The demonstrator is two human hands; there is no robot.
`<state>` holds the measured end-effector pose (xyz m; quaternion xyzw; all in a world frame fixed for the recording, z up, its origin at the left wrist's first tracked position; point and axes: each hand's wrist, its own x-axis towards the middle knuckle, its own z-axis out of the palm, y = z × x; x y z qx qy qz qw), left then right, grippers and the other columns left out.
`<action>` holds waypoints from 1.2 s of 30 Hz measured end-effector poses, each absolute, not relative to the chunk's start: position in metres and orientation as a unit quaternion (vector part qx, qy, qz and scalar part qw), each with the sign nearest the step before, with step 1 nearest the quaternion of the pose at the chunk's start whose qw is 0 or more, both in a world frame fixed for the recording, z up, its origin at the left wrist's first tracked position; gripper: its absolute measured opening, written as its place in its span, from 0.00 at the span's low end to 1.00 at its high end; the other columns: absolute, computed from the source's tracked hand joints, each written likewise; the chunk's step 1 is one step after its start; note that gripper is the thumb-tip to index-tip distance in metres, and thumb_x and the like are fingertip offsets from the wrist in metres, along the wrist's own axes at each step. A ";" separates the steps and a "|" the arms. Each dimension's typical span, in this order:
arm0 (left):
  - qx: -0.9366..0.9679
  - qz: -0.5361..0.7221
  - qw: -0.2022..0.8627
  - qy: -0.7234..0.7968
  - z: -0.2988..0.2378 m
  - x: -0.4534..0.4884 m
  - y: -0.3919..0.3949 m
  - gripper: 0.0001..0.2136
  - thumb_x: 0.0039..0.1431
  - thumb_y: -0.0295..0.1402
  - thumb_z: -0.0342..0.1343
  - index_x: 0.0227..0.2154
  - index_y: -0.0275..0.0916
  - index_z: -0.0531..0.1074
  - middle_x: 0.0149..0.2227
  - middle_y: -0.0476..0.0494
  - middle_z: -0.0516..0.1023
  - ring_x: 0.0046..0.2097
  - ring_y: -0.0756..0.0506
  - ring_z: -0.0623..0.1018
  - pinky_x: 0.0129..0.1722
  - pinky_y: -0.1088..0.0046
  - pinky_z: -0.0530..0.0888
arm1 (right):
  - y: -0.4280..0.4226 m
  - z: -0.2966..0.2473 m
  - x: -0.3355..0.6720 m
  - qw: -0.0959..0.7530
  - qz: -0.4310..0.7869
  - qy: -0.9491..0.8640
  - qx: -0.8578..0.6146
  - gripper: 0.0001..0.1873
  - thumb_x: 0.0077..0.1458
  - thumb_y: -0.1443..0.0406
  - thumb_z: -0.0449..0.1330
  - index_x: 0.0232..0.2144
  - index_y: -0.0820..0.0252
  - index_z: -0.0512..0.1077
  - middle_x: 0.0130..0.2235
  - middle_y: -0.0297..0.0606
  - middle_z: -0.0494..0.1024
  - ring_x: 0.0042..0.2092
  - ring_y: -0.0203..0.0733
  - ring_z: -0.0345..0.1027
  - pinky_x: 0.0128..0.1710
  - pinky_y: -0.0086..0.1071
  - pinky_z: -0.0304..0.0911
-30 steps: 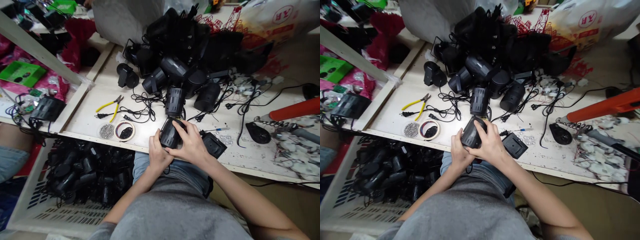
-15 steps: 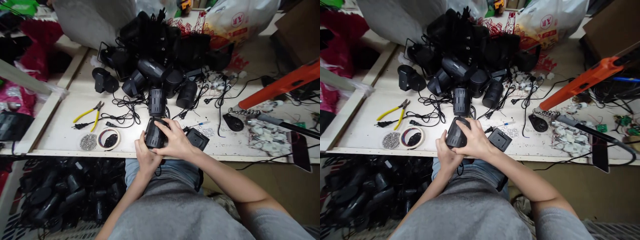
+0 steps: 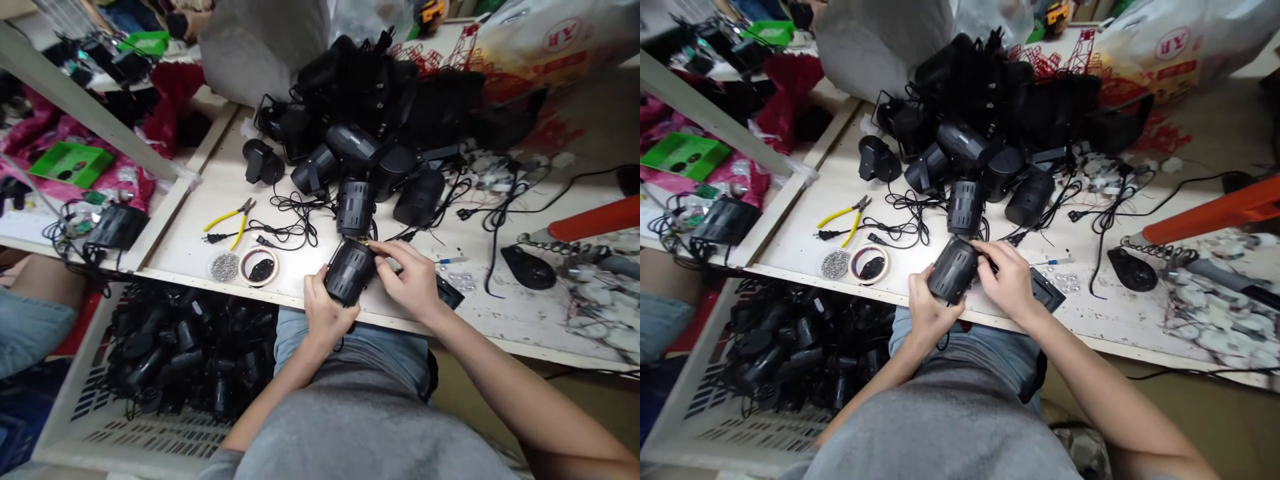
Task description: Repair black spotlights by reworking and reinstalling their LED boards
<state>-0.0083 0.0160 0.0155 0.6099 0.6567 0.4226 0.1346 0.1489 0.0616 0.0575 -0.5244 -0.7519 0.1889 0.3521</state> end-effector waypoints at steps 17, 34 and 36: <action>0.634 0.425 0.096 0.639 0.006 -0.009 0.016 0.34 0.43 0.26 0.59 0.58 0.33 0.62 0.42 0.38 0.70 0.44 0.38 0.75 0.43 0.60 0.77 | 0.072 0.065 0.143 0.220 0.127 -0.837 -0.485 0.45 0.45 0.48 0.70 0.62 0.61 0.69 0.59 0.58 0.71 0.55 0.66 0.71 0.53 0.61 0.70; 0.682 0.381 0.082 0.619 0.009 -0.019 0.016 0.35 0.50 0.41 0.68 0.58 0.32 0.63 0.47 0.31 0.71 0.48 0.33 0.73 0.48 0.53 0.73 | 0.057 0.089 0.179 0.367 0.047 -0.789 -0.490 0.28 0.56 0.55 0.66 0.57 0.56 0.71 0.56 0.51 0.71 0.58 0.58 0.68 0.55 0.56 0.70; 0.684 0.389 0.099 0.610 0.012 -0.021 0.017 0.43 0.50 0.47 0.69 0.63 0.33 0.58 0.51 0.30 0.69 0.53 0.32 0.71 0.53 0.50 0.72 | 0.065 0.105 0.223 0.502 -0.087 -0.657 -0.555 0.21 0.56 0.59 0.65 0.51 0.54 0.72 0.50 0.45 0.73 0.54 0.55 0.69 0.53 0.57 0.69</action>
